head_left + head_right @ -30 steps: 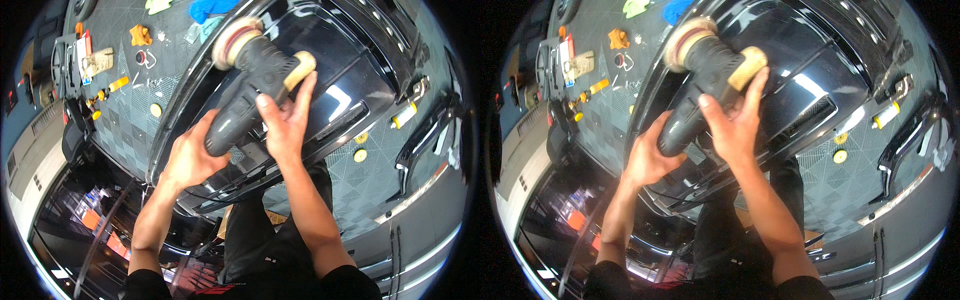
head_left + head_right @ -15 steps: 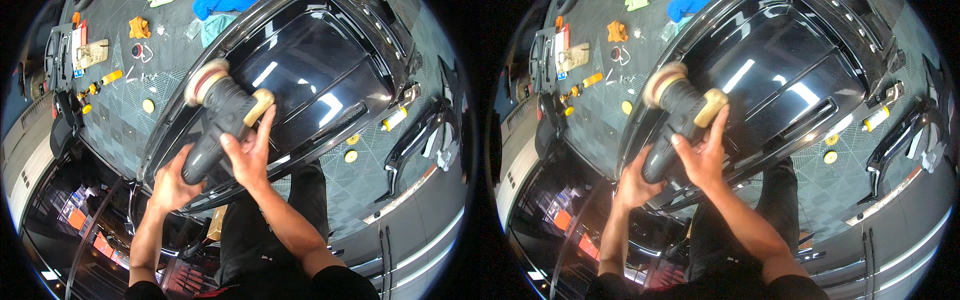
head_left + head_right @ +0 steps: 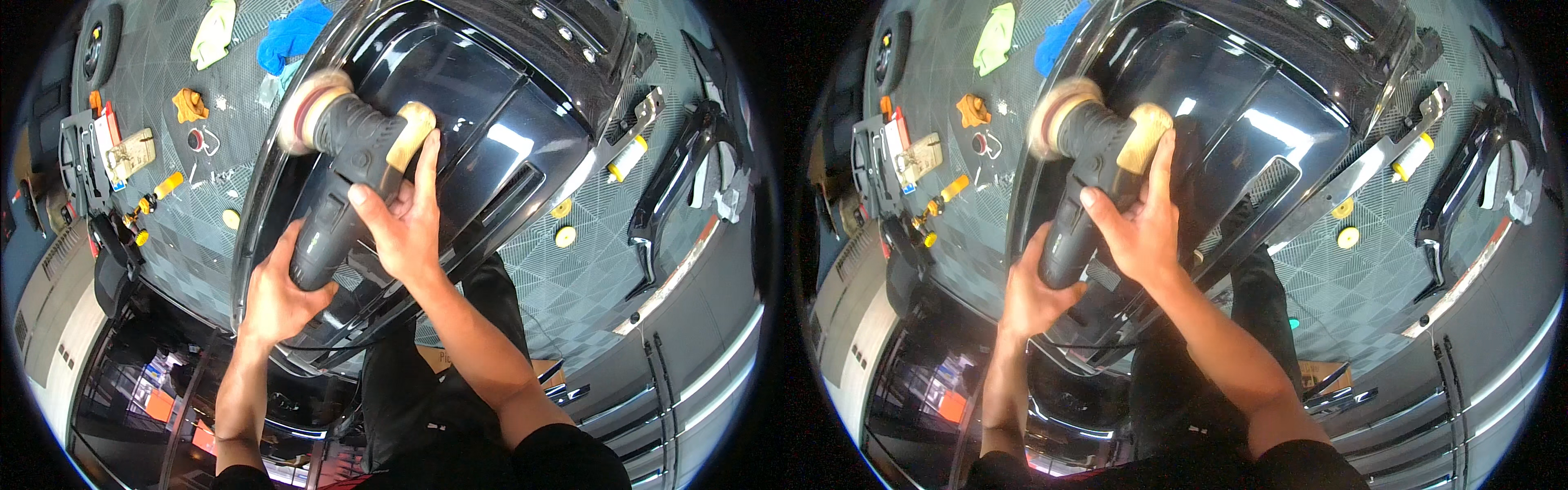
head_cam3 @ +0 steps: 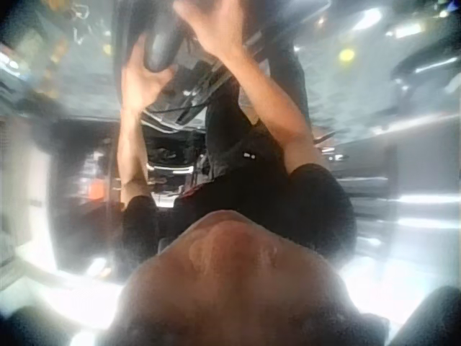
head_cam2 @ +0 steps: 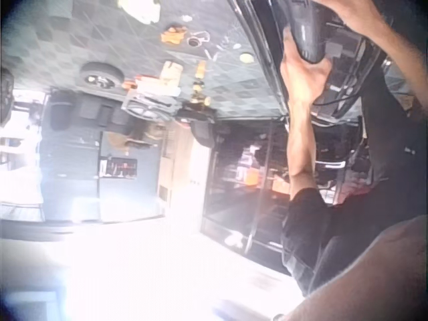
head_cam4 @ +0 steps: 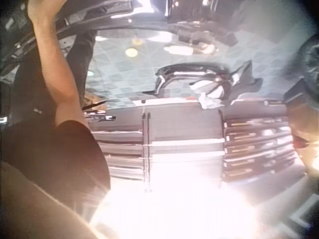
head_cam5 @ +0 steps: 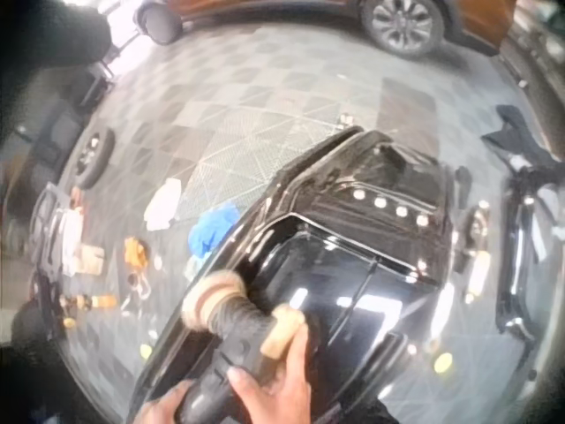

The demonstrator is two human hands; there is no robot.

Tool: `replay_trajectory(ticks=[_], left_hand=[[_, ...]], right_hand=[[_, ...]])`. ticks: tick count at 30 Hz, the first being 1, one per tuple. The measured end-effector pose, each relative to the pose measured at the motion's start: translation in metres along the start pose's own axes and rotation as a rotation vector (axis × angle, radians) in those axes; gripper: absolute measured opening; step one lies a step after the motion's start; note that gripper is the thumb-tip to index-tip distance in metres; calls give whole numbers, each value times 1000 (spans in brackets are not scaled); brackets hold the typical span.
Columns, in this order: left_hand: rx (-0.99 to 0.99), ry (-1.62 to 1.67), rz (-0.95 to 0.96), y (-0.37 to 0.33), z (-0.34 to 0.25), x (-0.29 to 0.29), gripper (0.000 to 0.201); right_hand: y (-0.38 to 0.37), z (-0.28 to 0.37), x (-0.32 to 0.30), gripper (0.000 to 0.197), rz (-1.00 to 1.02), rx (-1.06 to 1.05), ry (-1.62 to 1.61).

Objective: The person uses a dual-action polisher with a white foam pad to polish a black car bumper placed on the floor. They move the polisher across the surface in overlapping passes, then briefly inspect the pad and the bumper before resuming polishing.

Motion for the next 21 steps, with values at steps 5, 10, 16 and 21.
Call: replay_trajectory(ticks=[5, 10, 16, 21], left_hand=[[27, -23, 30, -46, -35, -3, 94], [-7, -56, 58, -73, -57, -5, 97], [47, -55, 74, -92, -63, -7, 98], [101, -87, 71, -96, -62, -11, 98]], right_hand=[[-32, 31, -16, 119, -39, -44, -9], [-50, 52, -25, 119, -39, -76, 6], [-61, 61, -28, 122, -77, -132, -83], [-61, 63, -24, 123, -70, -145, -110]])
Point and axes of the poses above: each hand's wrist, its own y-axis away from the middle knuckle, its own x-axis out of the palm, z = x × y, the point moved 2 cm from there along -y, towards the middle knuckle, and after that the axes turned 14 degrees about x, right-handed, at the moved point
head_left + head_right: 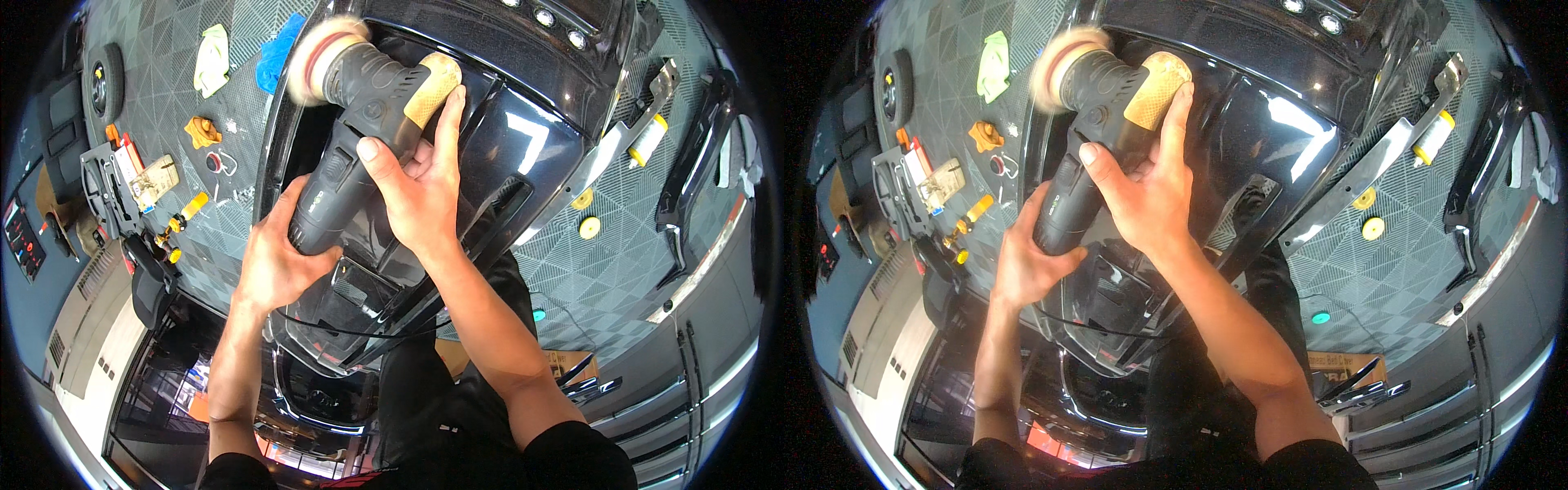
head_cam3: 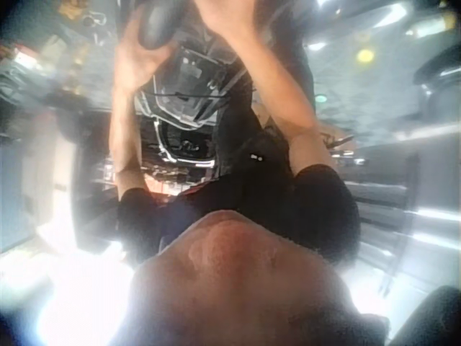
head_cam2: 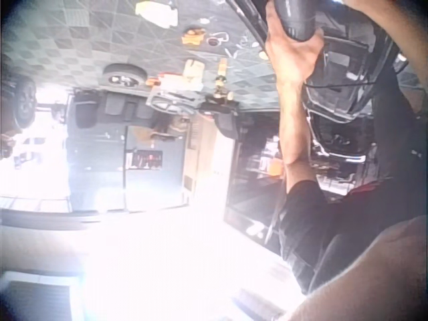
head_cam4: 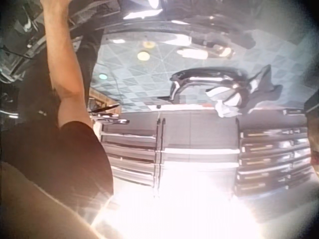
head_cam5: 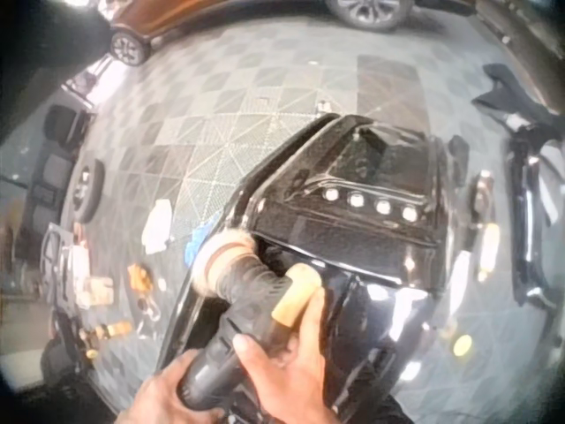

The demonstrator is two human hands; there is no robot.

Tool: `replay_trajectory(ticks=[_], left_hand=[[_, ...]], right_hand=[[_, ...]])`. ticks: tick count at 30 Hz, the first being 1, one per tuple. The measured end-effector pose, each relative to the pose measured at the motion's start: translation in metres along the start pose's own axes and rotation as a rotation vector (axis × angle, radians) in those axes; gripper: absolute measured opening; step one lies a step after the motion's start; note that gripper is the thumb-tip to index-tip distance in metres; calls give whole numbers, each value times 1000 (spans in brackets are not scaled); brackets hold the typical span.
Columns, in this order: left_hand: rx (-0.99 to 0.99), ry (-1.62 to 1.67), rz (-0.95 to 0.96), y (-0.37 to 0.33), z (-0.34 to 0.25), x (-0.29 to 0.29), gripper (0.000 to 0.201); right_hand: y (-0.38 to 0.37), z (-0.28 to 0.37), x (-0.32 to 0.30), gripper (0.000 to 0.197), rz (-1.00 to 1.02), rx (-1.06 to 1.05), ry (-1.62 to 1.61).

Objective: The person uses a dual-action polisher with a white foam pad to polish a black car bumper placed on the floor. They move the polisher across the surface in overlapping passes, then briefly inspect the pad and the bumper before resuming polishing.

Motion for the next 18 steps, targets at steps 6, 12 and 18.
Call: replay_trajectory(ticks=[6, 12, 18], left_hand=[[-49, -11, 35, 0, 4, -2, 97], [-167, 61, 42, 18, -4, 0, 97], [35, -36, -16, 11, 5, 5, 91]], right_hand=[[2, -7, 0, 123, -25, 15, 21], [17, -16, 0, 122, -10, 100, -13], [9, -10, -4, 119, 11, 71, 28]])
Point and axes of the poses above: each hand's wrist, its own y-axis away from the middle knuckle, its own x-axis out of the palm, z = x × y, the point moved 2 cm from there along -y, towards the middle knuckle, and after that the axes turned 14 degrees about x, right-handed, at the moved point
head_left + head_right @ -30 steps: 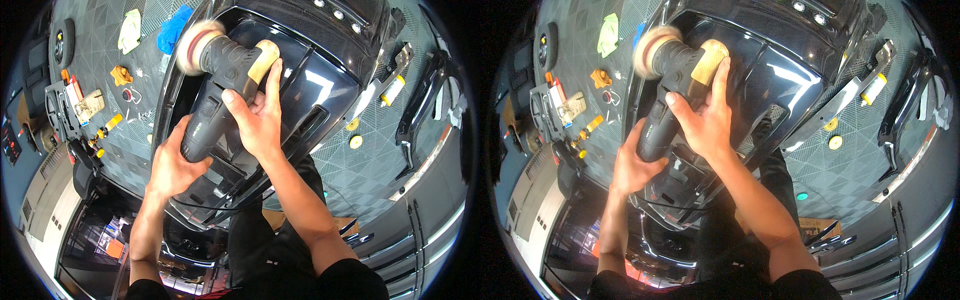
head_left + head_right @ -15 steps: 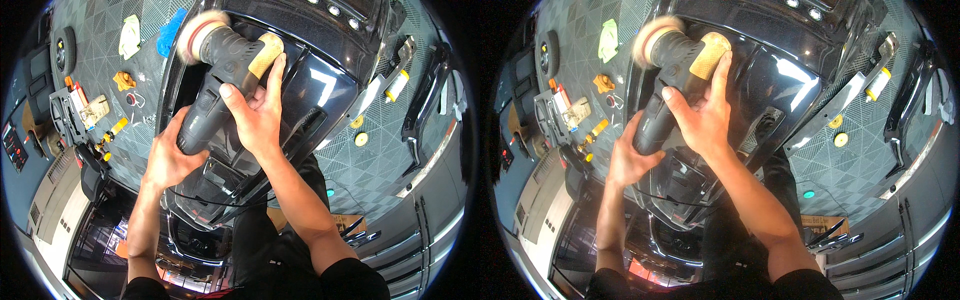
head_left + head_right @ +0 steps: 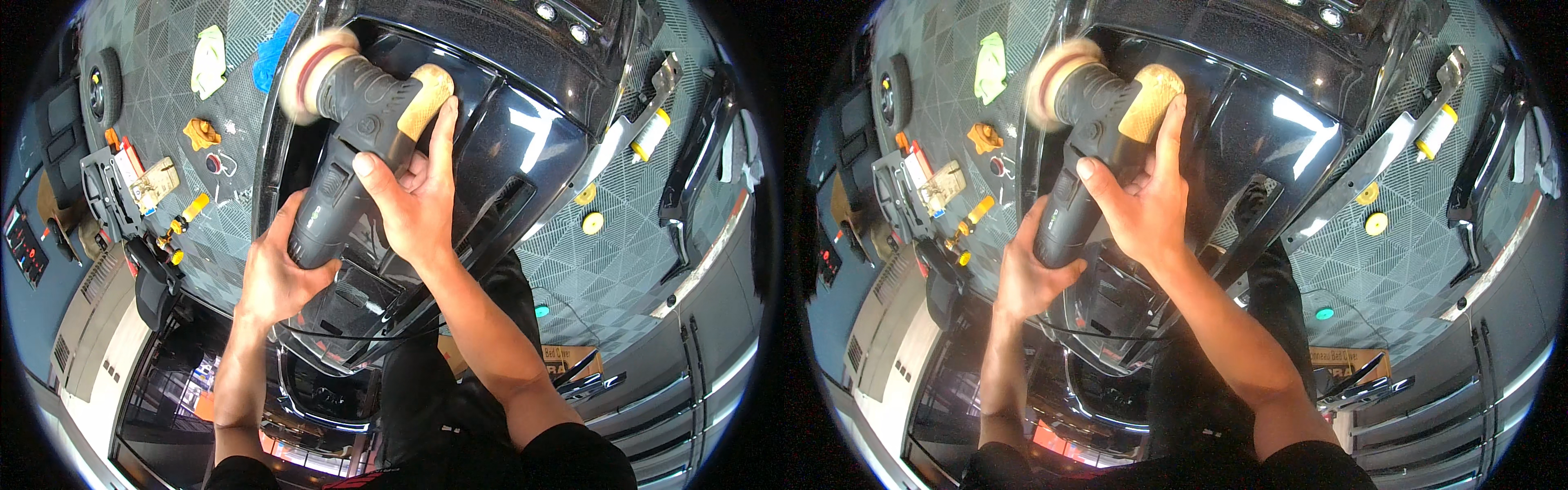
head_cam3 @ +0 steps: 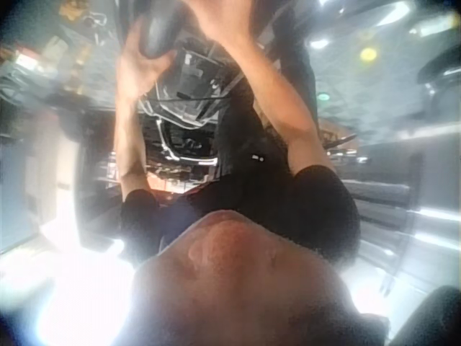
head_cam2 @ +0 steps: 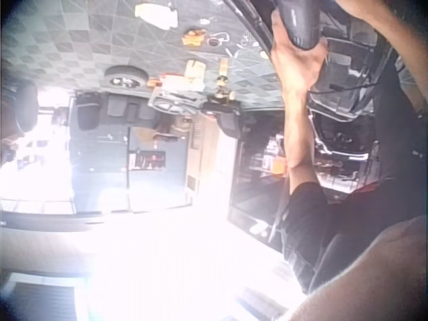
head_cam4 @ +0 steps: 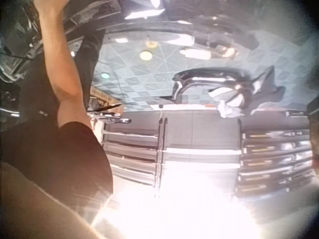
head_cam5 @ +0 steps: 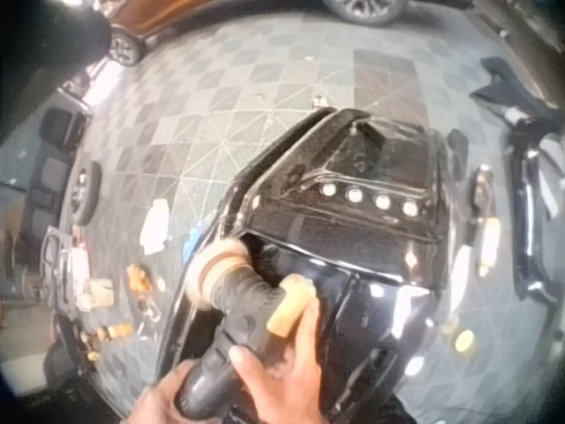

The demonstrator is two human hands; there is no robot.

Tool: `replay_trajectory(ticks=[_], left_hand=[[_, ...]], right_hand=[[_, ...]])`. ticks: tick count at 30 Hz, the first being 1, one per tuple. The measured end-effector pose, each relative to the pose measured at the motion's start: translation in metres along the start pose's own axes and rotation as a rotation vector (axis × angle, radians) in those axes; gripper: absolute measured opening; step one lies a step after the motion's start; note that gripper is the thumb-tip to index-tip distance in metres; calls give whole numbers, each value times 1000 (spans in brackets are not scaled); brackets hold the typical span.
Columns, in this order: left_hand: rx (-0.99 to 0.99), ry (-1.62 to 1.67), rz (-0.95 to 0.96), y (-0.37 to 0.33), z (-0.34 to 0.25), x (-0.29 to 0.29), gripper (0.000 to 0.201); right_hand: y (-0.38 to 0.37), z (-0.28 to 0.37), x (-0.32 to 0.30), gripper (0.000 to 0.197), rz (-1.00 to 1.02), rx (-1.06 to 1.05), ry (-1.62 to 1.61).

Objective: The person uses a dual-action polisher with a white foam pad to polish a black car bumper placed on the floor. They move the polisher across the surface in overlapping passes, then briefly inspect the pad and the bumper before resuming polishing.

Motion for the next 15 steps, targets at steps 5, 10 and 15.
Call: replay_trajectory(ticks=[5, 10, 15], left_hand=[[-19, -10, 9, -15, -10, -2, 96], [46, -23, -9, -16, -9, -3, 90], [-119, 22, 3, 7, -15, -4, 87]], right_hand=[[-10, 7, -3, 122, -37, -56, -51], [-11, 8, -1, 122, -23, -57, -105], [9, 0, 8, 122, -7, 21, -73]])
Point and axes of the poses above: each hand's wrist, its own y-axis away from the middle knuckle, its own x-axis out of the palm, z = x × y, the point moved 2 cm from there along -y, towards the middle knuckle, and after that the axes turned 14 degrees about x, right-handed, at the moved point
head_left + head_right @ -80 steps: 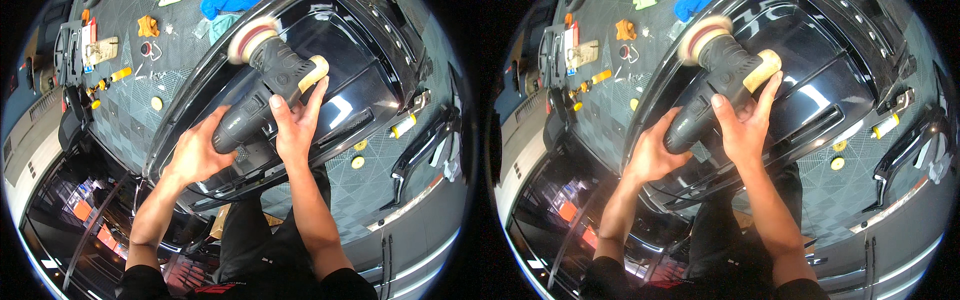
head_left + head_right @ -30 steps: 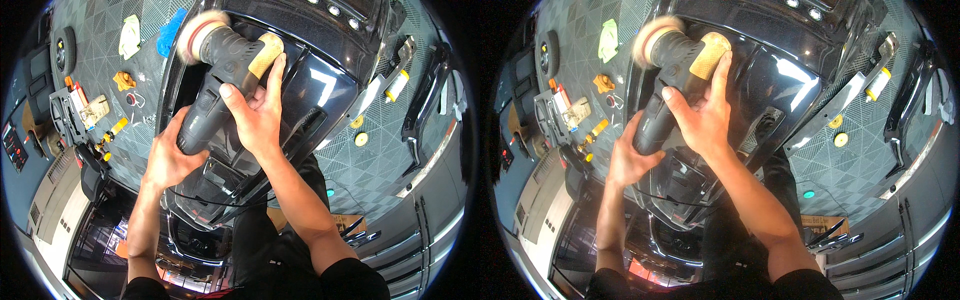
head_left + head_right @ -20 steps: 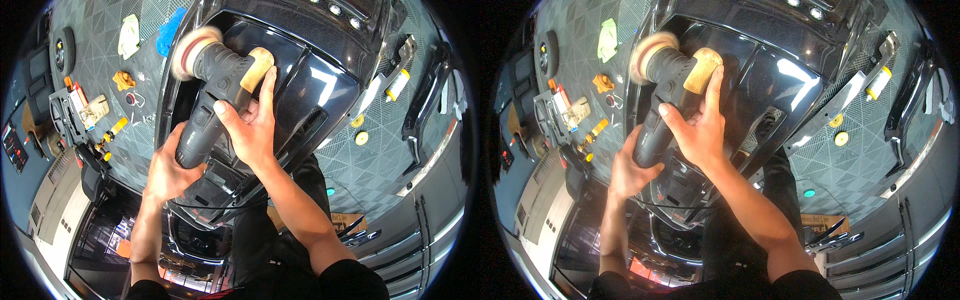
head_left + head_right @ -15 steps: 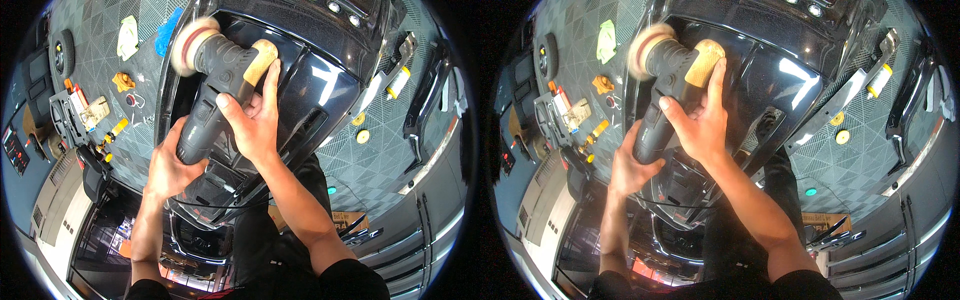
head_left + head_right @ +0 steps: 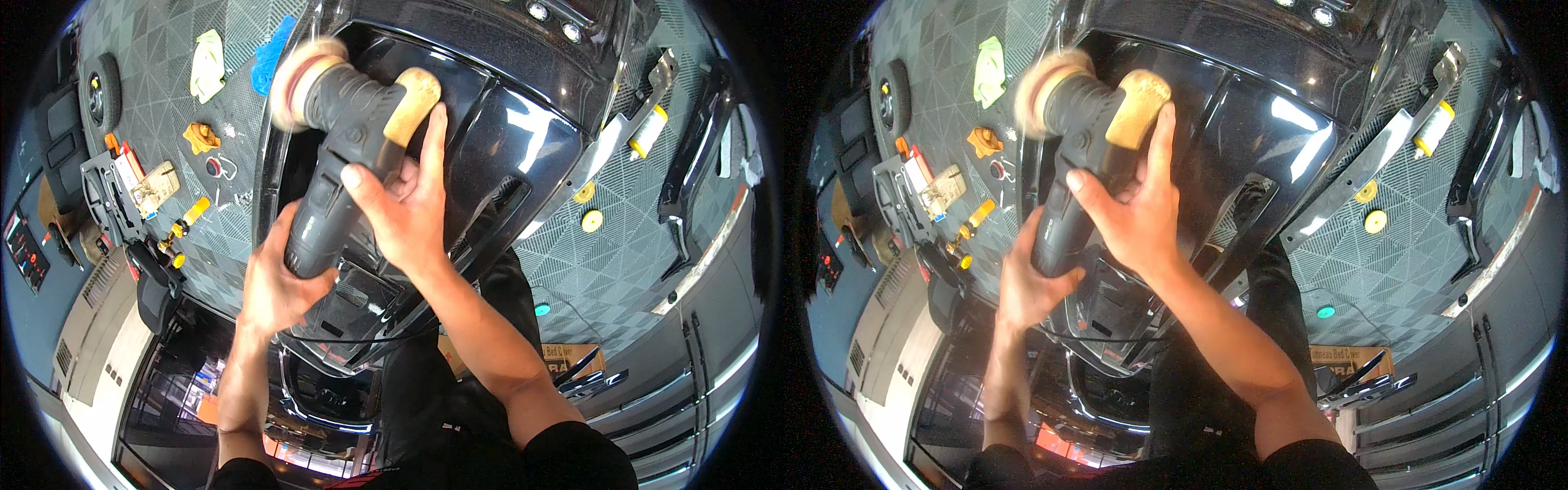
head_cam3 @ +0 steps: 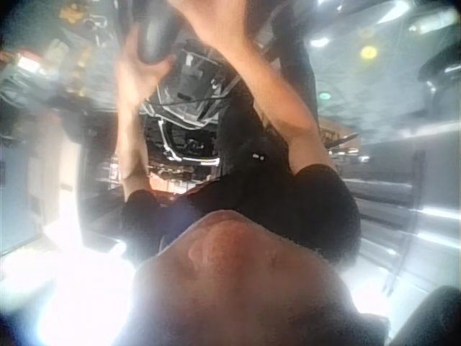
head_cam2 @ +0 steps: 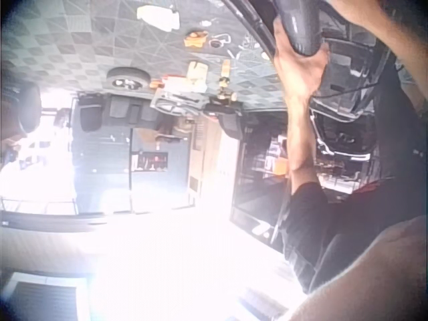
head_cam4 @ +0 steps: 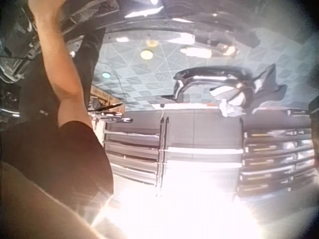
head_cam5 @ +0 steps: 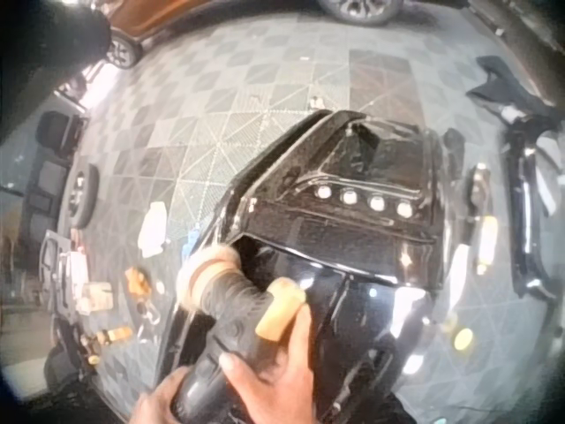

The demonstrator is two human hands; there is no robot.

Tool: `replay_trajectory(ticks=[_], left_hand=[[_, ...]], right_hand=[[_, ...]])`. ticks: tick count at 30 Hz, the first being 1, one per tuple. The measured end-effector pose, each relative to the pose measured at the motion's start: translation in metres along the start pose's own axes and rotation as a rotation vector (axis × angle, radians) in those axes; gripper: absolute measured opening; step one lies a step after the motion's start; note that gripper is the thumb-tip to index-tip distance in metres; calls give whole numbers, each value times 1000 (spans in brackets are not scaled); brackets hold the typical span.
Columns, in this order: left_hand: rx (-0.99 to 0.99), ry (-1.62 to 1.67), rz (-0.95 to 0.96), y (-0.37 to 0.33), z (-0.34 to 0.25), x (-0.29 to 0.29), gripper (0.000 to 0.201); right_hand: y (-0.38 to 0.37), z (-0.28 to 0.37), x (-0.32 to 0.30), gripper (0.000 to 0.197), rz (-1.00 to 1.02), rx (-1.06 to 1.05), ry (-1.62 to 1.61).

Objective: The person uses a dual-action polisher with a white foam pad to polish a black car bumper placed on the floor. They move the polisher across the surface in overlapping passes, then briefly inspect the pad and the bumper before resuming polishing.

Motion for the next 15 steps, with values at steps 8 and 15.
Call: replay_trajectory(ticks=[8, 15], left_hand=[[-81, 67, -35, 73, 36, 8, 91], [-143, 153, -63, 121, 62, 15, 95]], right_hand=[[61, -58, 15, 122, -16, 154, -20], [94, -93, 29, 107, 70, 287, -34]])
Point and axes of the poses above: each hand's wrist, its own y-axis away from the middle knuckle, its own x-axis out of the palm, z = x × y, the point moved 2 cm from there along -y, towards the middle knuckle, and after that the axes turned 14 degrees about x, right-handed, at the moved point
